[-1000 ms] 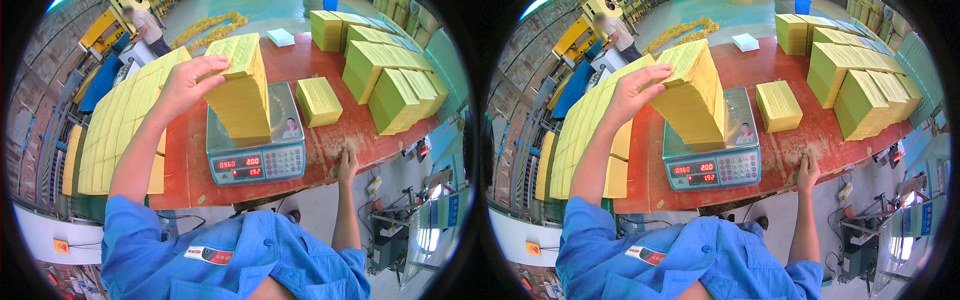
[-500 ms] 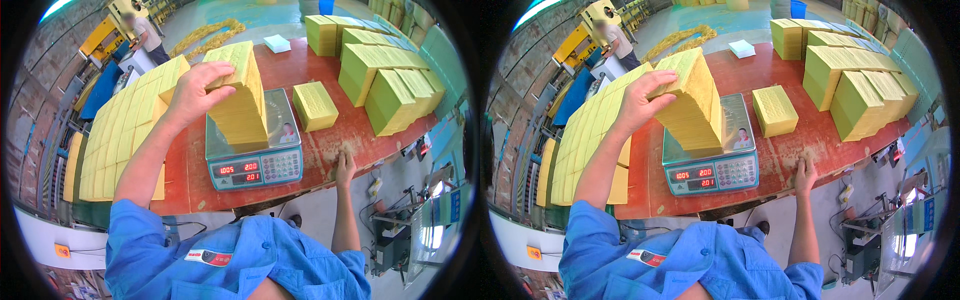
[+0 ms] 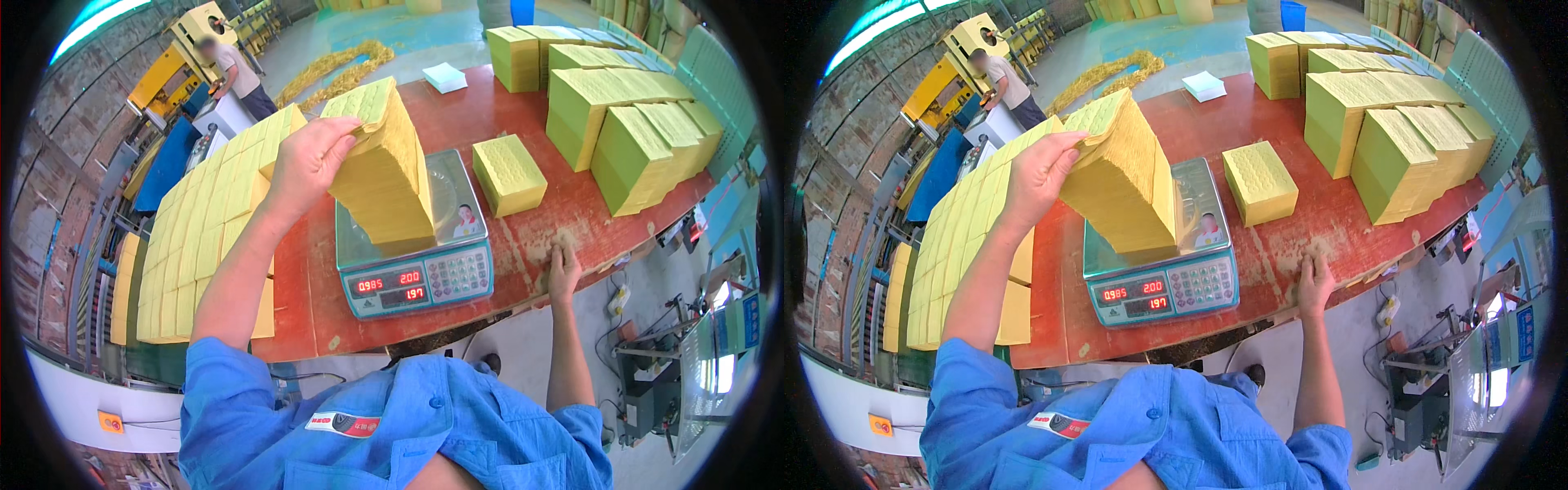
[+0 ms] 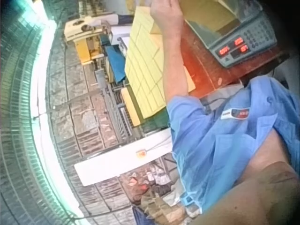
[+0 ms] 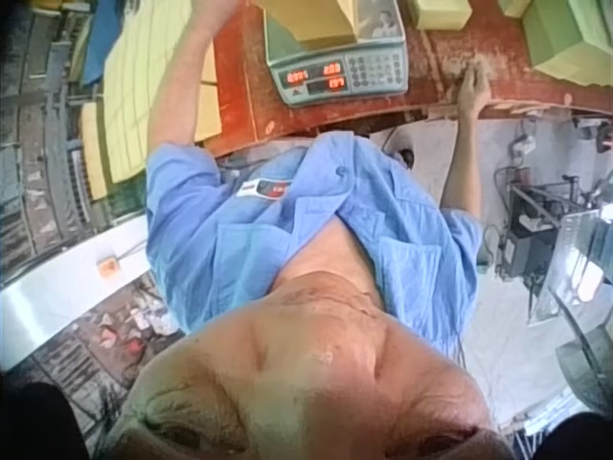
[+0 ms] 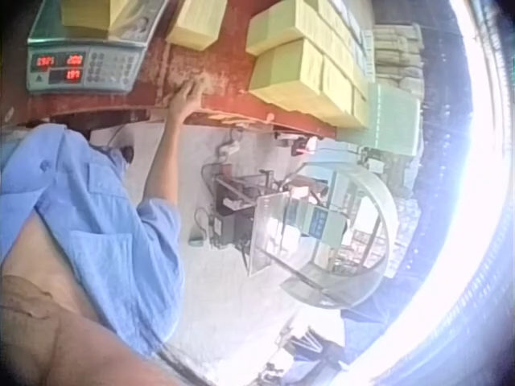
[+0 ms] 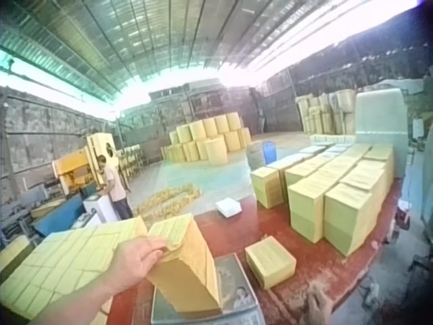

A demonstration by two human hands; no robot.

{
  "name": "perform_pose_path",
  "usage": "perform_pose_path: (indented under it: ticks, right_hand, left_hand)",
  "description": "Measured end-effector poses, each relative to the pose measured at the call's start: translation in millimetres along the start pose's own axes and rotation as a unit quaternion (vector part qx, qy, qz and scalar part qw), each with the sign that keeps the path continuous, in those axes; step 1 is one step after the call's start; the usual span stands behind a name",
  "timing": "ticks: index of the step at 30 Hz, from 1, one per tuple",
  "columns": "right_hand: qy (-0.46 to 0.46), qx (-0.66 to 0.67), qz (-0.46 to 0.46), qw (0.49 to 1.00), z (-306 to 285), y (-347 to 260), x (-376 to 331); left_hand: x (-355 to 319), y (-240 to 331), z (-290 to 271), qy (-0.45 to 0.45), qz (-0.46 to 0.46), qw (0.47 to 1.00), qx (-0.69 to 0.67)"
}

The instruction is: The recorder is weighing stacks of yellow paper or cardboard sheets on an electronic scale and organizing them in the factory.

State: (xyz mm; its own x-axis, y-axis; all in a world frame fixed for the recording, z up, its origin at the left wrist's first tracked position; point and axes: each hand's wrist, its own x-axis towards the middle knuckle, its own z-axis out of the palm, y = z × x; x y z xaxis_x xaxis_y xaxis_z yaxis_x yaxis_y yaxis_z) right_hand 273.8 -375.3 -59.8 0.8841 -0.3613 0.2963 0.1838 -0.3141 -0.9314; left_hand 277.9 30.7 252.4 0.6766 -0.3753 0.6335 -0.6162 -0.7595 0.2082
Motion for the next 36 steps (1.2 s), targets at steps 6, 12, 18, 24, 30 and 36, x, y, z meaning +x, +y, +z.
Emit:
perform_pose_path:
  ticks: [6, 12, 18, 24, 30, 36]
  right_hand:
    - [-0.082, 0.170, 0.102, 0.977, -14.2, -45.4, -4.7]
    - [-0.412, 0.576, 0.169, 0.686, -20.2, -198.3, -41.8]
    - [-0.222, 0.407, 0.357, 0.811, -62.6, -121.6, -58.3]
    - [-0.195, 0.292, 0.378, 0.857, -104.7, -73.4, -51.0]
    - [-0.289, 0.274, 0.326, 0.858, -100.5, -51.9, -10.8]
    - [-0.368, 0.174, 0.236, 0.882, -55.0, -34.6, 27.4]
  left_hand:
    - [5.4, 33.3, -15.8, 0.229, 0.091, 0.959, 0.144]
    - [-27.3, 149.4, 30.0, 0.055, 0.289, 0.953, 0.076]
    - [-86.7, 185.2, 171.5, -0.147, 0.213, 0.963, -0.077]
    - [-133.3, 179.3, 198.3, -0.189, -0.043, 0.953, -0.231]
    - [-189.8, 182.0, 195.1, -0.231, -0.263, 0.893, -0.285]
    - [-213.7, 200.2, 180.8, -0.143, -0.413, 0.855, -0.277]
